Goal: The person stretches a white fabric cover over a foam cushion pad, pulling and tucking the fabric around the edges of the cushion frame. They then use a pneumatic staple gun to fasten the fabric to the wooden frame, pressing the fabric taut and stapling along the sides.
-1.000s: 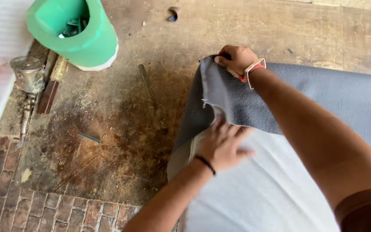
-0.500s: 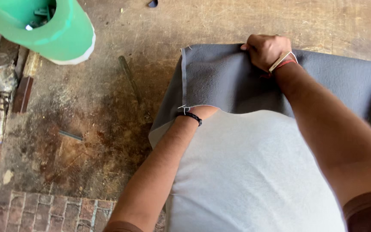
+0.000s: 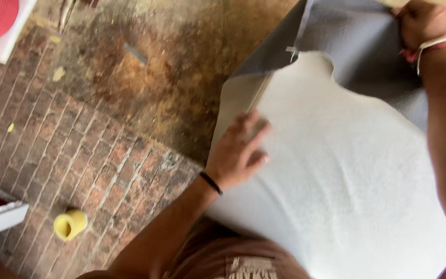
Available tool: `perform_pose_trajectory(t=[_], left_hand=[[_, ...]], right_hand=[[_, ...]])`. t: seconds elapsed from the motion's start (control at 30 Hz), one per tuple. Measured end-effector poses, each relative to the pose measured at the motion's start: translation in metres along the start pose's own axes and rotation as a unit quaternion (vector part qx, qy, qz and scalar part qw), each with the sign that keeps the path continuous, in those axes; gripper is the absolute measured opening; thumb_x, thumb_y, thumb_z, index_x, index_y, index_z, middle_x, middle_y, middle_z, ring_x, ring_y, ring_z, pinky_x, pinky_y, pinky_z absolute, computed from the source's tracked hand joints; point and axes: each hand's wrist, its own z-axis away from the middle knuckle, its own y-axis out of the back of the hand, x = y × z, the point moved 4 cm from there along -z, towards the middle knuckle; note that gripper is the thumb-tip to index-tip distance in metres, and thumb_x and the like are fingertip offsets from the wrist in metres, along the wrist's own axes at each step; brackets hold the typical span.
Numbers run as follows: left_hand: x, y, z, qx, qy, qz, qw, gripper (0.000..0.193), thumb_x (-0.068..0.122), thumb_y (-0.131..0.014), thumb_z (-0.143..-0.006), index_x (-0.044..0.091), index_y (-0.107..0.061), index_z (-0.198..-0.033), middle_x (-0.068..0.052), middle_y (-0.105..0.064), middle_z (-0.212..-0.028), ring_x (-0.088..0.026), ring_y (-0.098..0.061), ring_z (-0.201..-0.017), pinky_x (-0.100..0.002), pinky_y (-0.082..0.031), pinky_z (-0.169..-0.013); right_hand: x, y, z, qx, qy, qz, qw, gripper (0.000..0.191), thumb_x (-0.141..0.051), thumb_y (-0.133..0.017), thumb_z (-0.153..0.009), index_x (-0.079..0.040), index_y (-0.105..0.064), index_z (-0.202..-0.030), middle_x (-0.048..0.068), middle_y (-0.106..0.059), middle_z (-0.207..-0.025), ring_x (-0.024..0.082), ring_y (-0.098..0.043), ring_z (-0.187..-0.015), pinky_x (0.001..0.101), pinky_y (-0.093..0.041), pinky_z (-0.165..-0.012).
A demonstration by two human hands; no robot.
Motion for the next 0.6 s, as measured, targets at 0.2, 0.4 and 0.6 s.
perform_pose_trajectory(t=[0.2, 0.4, 0.6], left_hand=[[-0.084, -0.015, 0.061, -0.092, 0.282, 0.294, 0.909, 0.088, 0.071, -0.027, -0.102, 0.009, -0.025, -0.164, -0.027, -0.032, -0.165, -0.041, -0.049, -0.142, -0.051, -0.038, -0.116], [-0.061, -0.012, 0.089, -0.026, 0.37, 0.324, 0.87, 0.083, 0.06, -0.041, -0.096, 0.016, -0.037, -0.167, -0.024, -0.065, -0.145, -0.043, -0.069, -0.113, -0.055, -0.057, -0.093], [-0.012, 0.011, 0.07, 0.038, 0.088, 0.195, 0.976, 0.084, 0.047, -0.054, -0.104, 0.001, -0.014, -0.162, -0.028, -0.018, -0.169, -0.039, -0.02, -0.156, -0.052, -0.028, -0.124]], right_hand=[[-0.074, 0.015, 0.19, 0.216, 0.263, -0.083, 0.937, 0.042, -0.032, -0.061, -0.096, -0.013, -0.056, -0.134, 0.016, -0.057, -0.126, 0.035, -0.054, -0.118, 0.0506, -0.041, -0.1], [-0.158, -0.045, 0.417, -0.11, 0.432, -0.073, 0.892, 0.056, -0.053, -0.045, -0.101, -0.027, -0.045, -0.151, -0.004, -0.042, -0.161, 0.018, -0.038, -0.15, 0.0468, -0.023, -0.126], [-0.162, -0.087, 0.294, -0.198, 0.338, 0.256, 0.884, 0.077, -0.069, -0.015, -0.095, -0.032, -0.017, -0.163, -0.001, -0.013, -0.172, 0.018, -0.014, -0.15, 0.0489, -0.003, -0.121]])
